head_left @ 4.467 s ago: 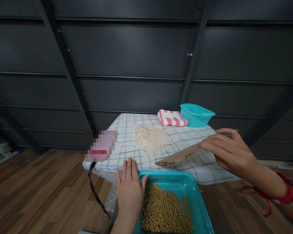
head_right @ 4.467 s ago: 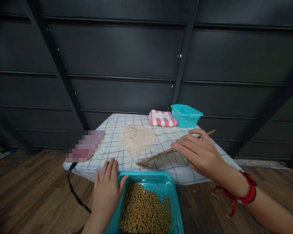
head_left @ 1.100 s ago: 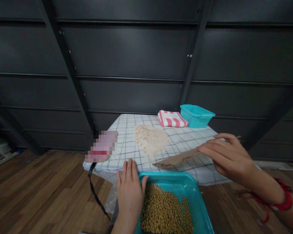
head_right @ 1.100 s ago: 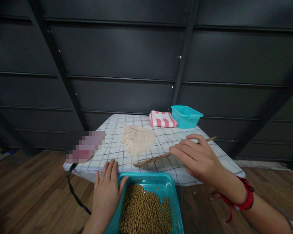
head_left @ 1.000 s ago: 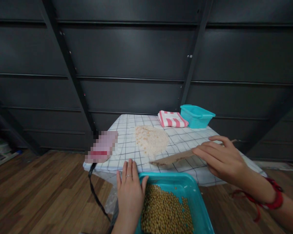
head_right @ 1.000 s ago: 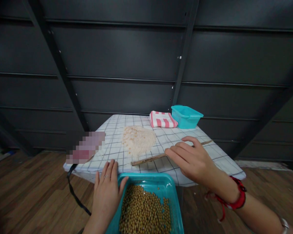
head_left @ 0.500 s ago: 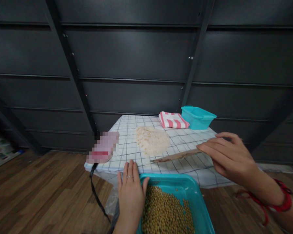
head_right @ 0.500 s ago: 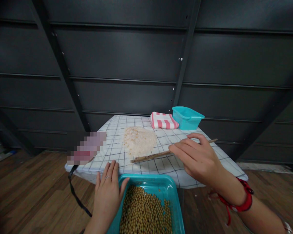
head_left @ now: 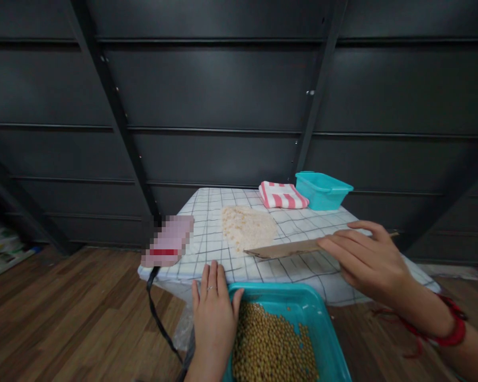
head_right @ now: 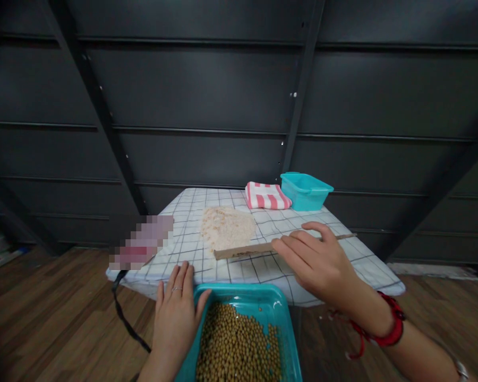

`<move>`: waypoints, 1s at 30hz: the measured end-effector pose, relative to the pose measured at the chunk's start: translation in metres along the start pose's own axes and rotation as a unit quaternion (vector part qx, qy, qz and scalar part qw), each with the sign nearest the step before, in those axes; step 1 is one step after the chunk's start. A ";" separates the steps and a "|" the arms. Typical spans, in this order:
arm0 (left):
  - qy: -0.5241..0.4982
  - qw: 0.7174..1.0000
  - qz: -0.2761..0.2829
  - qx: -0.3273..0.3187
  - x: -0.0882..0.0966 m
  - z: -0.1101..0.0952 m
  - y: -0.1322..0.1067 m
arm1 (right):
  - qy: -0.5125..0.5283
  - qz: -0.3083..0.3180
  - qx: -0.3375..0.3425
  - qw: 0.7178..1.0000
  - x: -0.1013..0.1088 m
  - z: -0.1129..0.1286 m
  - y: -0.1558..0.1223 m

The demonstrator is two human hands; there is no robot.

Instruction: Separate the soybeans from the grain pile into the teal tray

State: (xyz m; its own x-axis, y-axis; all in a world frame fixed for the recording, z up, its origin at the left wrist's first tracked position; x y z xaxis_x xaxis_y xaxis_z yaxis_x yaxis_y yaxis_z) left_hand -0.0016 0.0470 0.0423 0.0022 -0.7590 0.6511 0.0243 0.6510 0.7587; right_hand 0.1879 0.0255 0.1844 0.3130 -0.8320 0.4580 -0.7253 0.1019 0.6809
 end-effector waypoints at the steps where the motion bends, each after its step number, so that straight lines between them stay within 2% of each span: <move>1: -0.001 1.000 0.001 0.001 -0.001 0.000 0.000 | 0.007 0.010 -0.005 1.000 0.002 0.000 -0.001; 5: -0.004 1.000 0.001 0.001 -0.002 0.000 -0.001 | 0.039 0.038 -0.003 0.998 0.000 0.014 -0.001; 9: -0.002 1.000 0.012 0.004 -0.003 0.001 -0.001 | 0.008 0.016 0.015 1.000 -0.015 0.024 0.006; 12: 0.000 1.000 0.011 0.004 -0.002 0.001 0.000 | -0.013 0.005 0.018 1.000 -0.022 0.019 0.011; 19: 0.013 1.000 -0.005 -0.010 0.002 0.001 0.001 | -0.029 -0.018 0.008 0.999 0.008 -0.004 0.015; 21: 0.011 1.000 -0.002 -0.004 0.000 0.001 0.001 | -0.045 -0.017 -0.002 0.999 0.008 -0.012 0.016; 24: 0.001 1.000 0.006 0.001 -0.002 0.002 -0.001 | -0.068 -0.013 -0.034 0.997 -0.011 -0.031 0.020; 27: -0.001 1.000 0.000 -0.001 -0.003 0.002 -0.001 | -0.088 -0.015 -0.073 0.993 -0.043 -0.053 0.028; 30: -0.003 1.000 -0.016 -0.003 0.000 0.000 0.000 | -0.062 0.007 -0.101 0.993 -0.079 -0.068 0.040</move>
State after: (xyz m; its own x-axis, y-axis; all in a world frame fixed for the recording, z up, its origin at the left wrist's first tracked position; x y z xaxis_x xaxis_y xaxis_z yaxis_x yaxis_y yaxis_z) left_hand -0.0015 0.0472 0.0421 -0.0048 -0.7798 0.6260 0.0305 0.6256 0.7795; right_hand 0.1764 0.1321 0.2146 0.2162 -0.8895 0.4026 -0.5879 0.2106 0.7810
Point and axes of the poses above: each hand's wrist, its own y-axis towards the middle knuckle, its own x-axis out of the back of the hand, z = x × y, the point moved 7 cm from there along y, towards the middle knuckle, and after that the axes turned 4 degrees about -z, right-handed, at the moved point
